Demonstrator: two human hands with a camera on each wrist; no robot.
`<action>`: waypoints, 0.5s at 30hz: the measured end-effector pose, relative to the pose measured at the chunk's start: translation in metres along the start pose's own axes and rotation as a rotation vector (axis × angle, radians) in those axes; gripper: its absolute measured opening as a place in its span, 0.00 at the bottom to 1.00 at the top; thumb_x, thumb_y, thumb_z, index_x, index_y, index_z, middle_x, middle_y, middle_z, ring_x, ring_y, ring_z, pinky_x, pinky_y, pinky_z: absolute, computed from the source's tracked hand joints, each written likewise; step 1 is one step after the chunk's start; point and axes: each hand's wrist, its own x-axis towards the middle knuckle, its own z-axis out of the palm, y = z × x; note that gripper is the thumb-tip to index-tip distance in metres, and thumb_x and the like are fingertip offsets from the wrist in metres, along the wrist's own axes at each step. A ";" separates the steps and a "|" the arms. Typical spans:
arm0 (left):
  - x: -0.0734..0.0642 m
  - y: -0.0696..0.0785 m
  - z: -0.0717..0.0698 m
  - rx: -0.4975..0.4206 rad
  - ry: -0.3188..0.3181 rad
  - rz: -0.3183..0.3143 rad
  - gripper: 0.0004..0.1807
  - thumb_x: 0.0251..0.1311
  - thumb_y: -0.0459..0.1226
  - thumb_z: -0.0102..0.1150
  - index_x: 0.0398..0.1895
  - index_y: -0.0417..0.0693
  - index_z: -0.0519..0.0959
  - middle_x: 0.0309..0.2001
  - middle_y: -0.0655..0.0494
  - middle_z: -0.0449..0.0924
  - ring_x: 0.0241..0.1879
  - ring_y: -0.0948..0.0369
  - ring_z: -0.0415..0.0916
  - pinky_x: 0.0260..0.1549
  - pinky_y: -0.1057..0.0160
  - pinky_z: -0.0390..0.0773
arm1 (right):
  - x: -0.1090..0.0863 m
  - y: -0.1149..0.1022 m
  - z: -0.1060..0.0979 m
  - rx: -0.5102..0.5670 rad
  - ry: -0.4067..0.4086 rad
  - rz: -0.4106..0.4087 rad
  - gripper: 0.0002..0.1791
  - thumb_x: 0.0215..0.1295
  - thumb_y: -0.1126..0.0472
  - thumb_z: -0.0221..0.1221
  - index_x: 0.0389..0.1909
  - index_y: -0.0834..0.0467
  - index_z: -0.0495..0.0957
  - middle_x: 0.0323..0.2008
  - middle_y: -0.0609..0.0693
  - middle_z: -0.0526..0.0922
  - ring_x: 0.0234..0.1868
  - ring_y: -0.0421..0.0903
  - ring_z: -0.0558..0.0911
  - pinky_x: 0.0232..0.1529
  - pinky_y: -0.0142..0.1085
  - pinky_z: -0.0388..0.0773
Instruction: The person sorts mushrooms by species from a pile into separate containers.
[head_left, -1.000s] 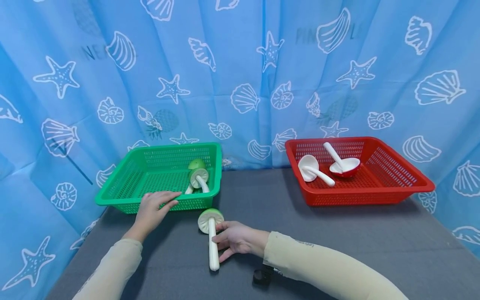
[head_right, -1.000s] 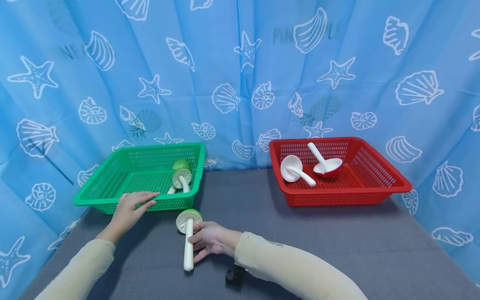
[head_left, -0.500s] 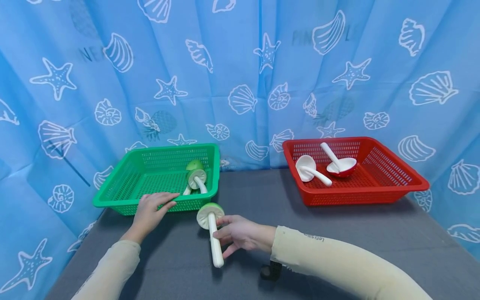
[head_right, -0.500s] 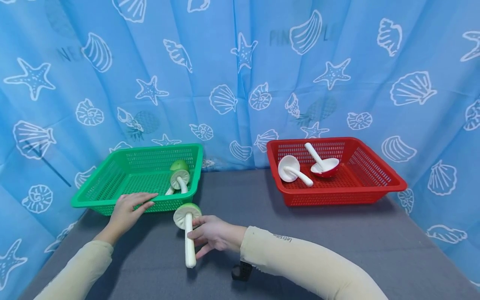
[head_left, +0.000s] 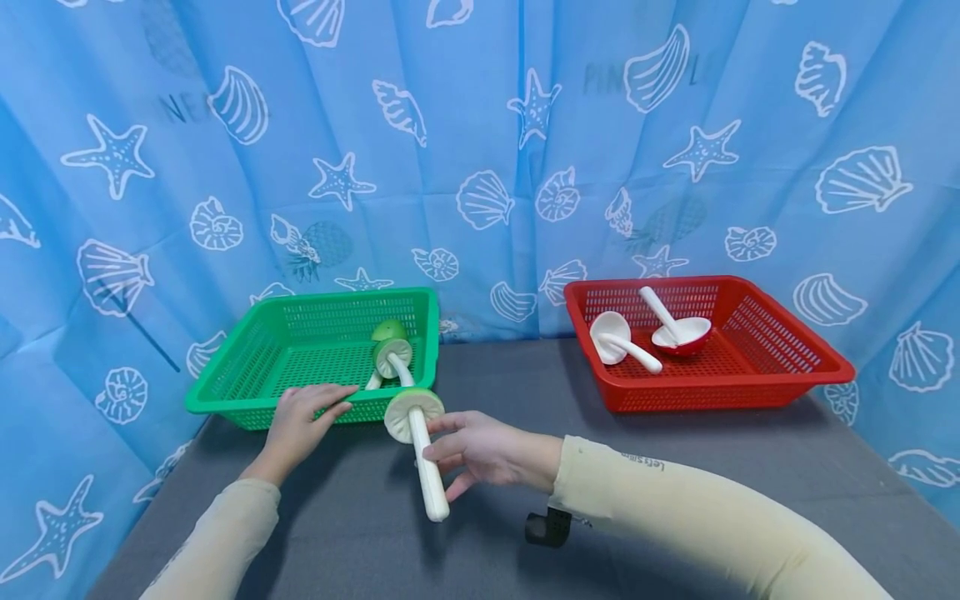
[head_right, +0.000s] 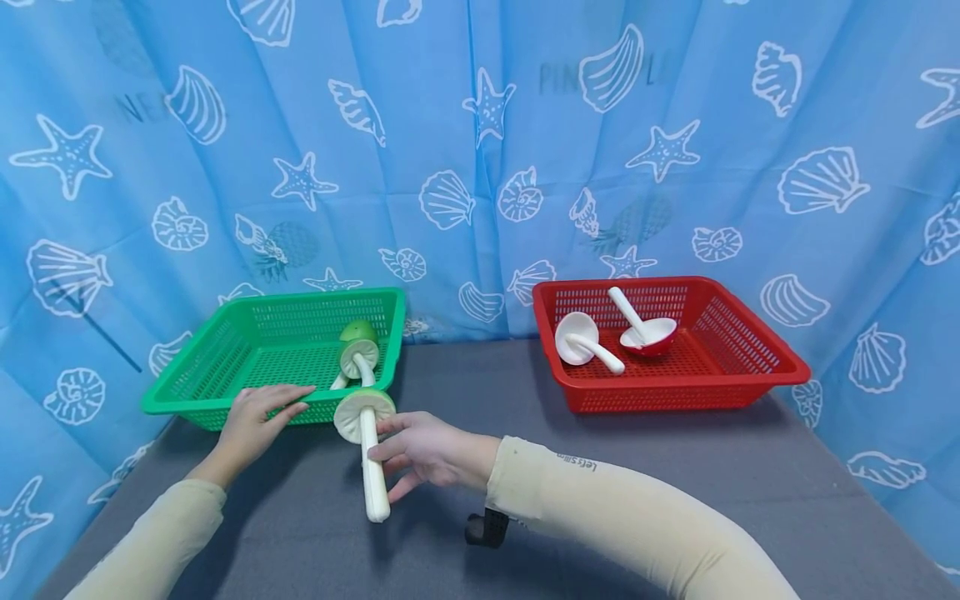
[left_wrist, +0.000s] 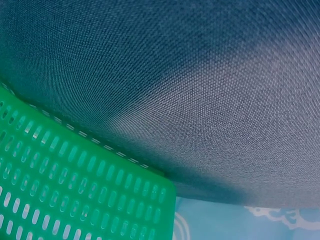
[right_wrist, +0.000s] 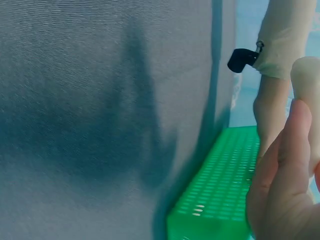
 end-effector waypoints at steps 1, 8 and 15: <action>0.000 0.000 0.000 0.001 0.000 0.000 0.18 0.56 0.31 0.67 0.51 0.47 0.85 0.45 0.48 0.84 0.48 0.46 0.79 0.47 0.40 0.64 | 0.000 -0.002 0.000 -0.005 -0.007 -0.004 0.27 0.69 0.68 0.53 0.67 0.67 0.62 0.49 0.60 0.77 0.42 0.49 0.80 0.25 0.36 0.81; 0.000 -0.001 0.000 -0.003 0.009 0.012 0.18 0.55 0.31 0.67 0.51 0.47 0.85 0.45 0.48 0.85 0.47 0.47 0.79 0.45 0.41 0.65 | 0.000 -0.021 0.001 -0.018 -0.011 -0.035 0.27 0.71 0.68 0.53 0.69 0.66 0.61 0.50 0.61 0.78 0.41 0.48 0.81 0.25 0.35 0.81; 0.000 0.001 -0.001 0.008 0.014 0.019 0.18 0.54 0.31 0.68 0.51 0.47 0.85 0.45 0.49 0.85 0.46 0.47 0.80 0.44 0.42 0.64 | 0.006 -0.038 0.002 -0.028 0.020 -0.061 0.29 0.71 0.67 0.53 0.71 0.64 0.61 0.54 0.62 0.75 0.42 0.49 0.81 0.25 0.37 0.81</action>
